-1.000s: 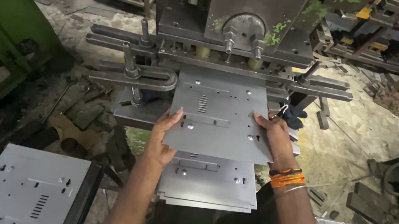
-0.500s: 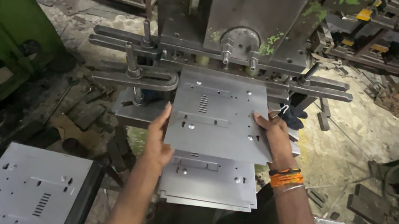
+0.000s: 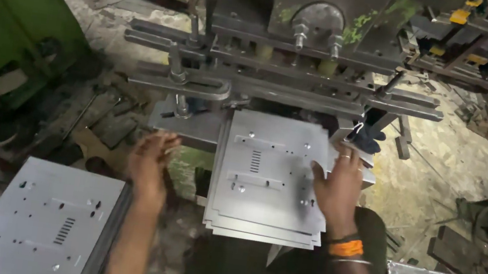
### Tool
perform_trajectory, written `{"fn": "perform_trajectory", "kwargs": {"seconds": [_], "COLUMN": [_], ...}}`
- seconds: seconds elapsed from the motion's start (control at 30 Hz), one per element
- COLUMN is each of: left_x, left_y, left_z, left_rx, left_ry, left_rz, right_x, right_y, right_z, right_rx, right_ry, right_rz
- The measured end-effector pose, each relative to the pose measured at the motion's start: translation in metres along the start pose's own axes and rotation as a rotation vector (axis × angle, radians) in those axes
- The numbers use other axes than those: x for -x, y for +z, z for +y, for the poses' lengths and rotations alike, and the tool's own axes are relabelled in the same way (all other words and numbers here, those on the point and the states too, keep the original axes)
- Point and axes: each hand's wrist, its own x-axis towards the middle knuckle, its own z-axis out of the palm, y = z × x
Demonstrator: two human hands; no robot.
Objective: The recorder is using an industrial stamping press to process metal plates.
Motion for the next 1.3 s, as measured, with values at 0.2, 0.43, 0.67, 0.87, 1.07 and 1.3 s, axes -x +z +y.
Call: {"fn": "perform_trajectory", "kwargs": {"seconds": [0.2, 0.43, 0.67, 0.87, 1.07, 1.3], "left_x": [-0.026, -0.074, -0.029, -0.001, -0.005, -0.046], "left_y": [-0.095, -0.274, -0.253, -0.214, -0.219, -0.237], "left_z": [0.032, 0.043, 0.044, 0.026, 0.007, 0.016], "left_rx": [-0.488, -1.858, -1.746, -1.713, -1.715, -1.875], "left_ry": [0.408, 0.652, 0.202, 0.297, 0.536, 0.551], "left_rz": [0.172, 0.656, 0.455, 0.387, 0.489, 0.603], "right_x": [0.044, 0.141, 0.195, 0.208, 0.243, 0.223], "right_y": [0.058, 0.174, 0.252, 0.232, 0.277, 0.239], "right_z": [-0.106, -0.179, -0.178, -0.199, -0.185, -0.195], "right_rx": [-0.401, -0.929, -1.017, -1.187, -1.343, -1.319], "right_ry": [0.079, 0.099, 0.304, 0.887, 0.886, 0.731], "right_rz": [-0.332, -1.046, -1.085, -1.287, -1.093, -0.992]}}
